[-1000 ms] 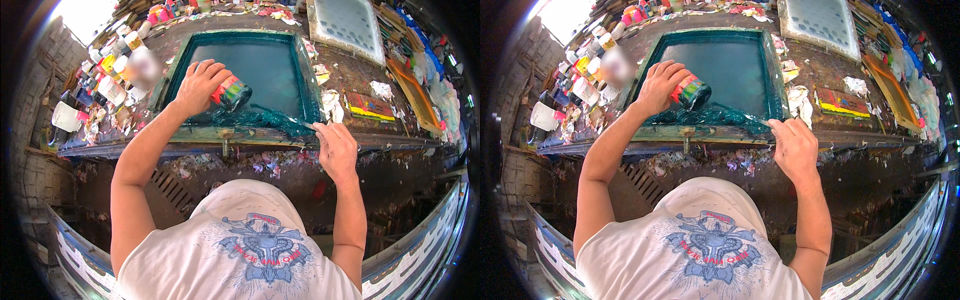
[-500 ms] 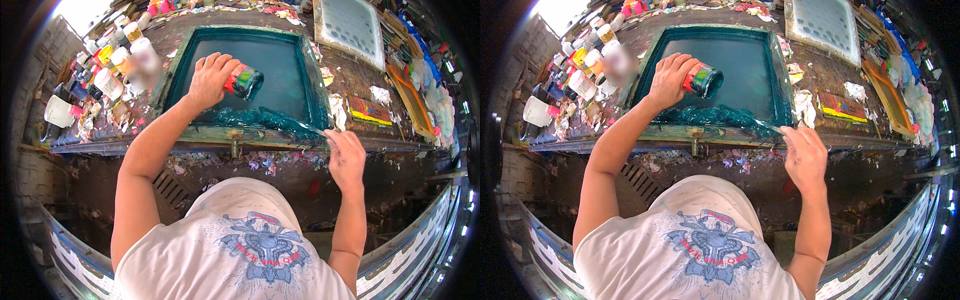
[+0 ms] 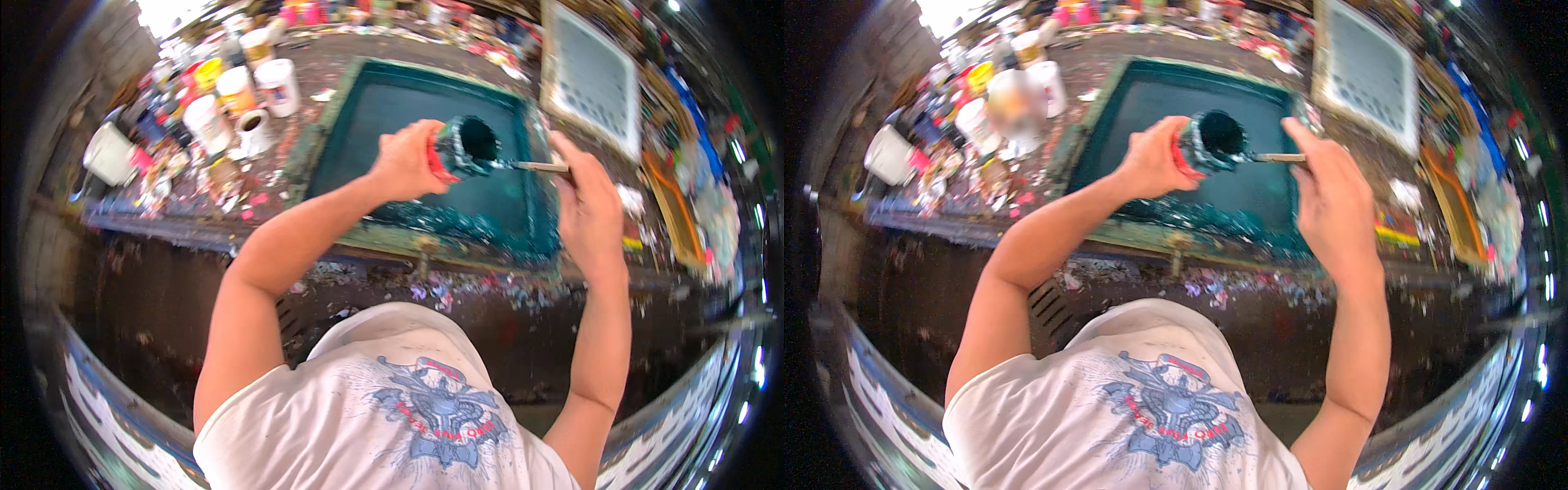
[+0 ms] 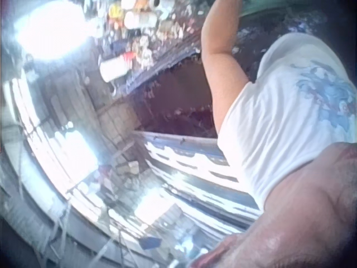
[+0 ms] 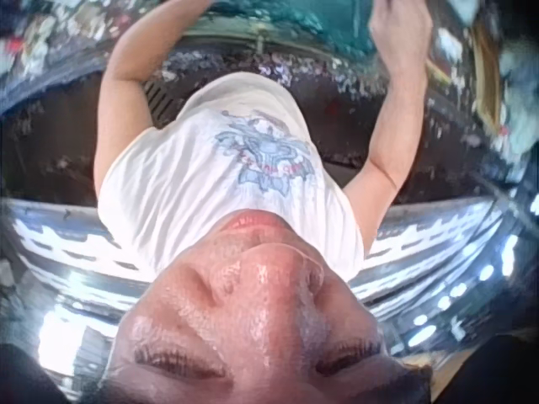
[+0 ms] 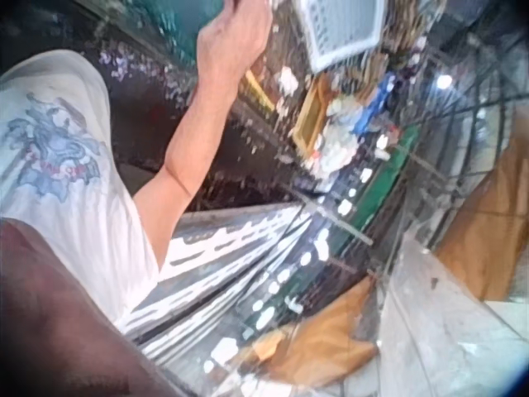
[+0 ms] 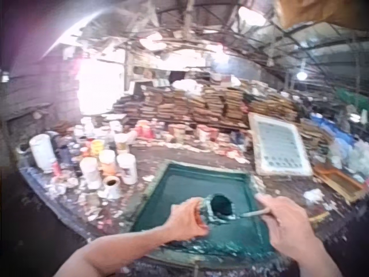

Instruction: The person pours green ink into a screen printing frame and spreads it along the edge. They then carry the frame to a conveyor table and place it down. Finally, they retrieve a roll of tape and apply a strip along the edge of the frame.

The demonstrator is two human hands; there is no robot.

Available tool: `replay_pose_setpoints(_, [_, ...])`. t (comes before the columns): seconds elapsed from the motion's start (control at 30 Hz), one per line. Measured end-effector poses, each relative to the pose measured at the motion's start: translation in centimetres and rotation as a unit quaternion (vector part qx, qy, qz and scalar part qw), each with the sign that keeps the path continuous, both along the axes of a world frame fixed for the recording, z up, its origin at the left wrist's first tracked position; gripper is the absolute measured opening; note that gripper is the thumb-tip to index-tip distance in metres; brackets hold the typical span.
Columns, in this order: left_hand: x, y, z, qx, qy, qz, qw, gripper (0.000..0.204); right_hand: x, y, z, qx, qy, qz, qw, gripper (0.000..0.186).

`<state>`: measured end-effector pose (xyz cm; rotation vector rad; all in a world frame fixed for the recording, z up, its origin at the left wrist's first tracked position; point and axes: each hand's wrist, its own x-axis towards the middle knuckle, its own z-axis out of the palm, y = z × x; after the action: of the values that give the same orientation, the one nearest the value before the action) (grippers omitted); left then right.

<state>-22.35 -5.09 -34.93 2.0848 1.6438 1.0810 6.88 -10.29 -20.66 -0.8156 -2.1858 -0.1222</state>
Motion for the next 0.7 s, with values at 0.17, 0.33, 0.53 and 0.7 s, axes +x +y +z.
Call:
replay_pose_setpoints(0.17, [-5.9, -2.9, 0.5, 0.012, -0.063, 0.043, 0.997, 0.101, -1.2, -0.5, 0.1, -0.079, 0.052, -0.033, 0.995, 0.075])
replay_pose_setpoints(0.33, [-15.1, -9.3, 2.7, 0.04, -0.152, 0.118, 0.98, 0.102, 2.0, 0.0, -3.0, -0.092, 0.029, -0.07, 0.993, 0.061])
replay_pose_setpoints(0.53, [-29.9, -14.2, 0.5, 0.095, -0.221, 0.296, 0.924, 0.084, 3.6, -0.2, -6.3, -0.17, 0.052, -0.115, 0.977, 0.049])
replay_pose_setpoints(0.7, [-45.1, -13.3, -7.4, 0.163, -0.205, 0.476, 0.84, 0.083, 2.1, -1.5, -6.0, -0.163, 0.041, -0.13, 0.977, 0.048])
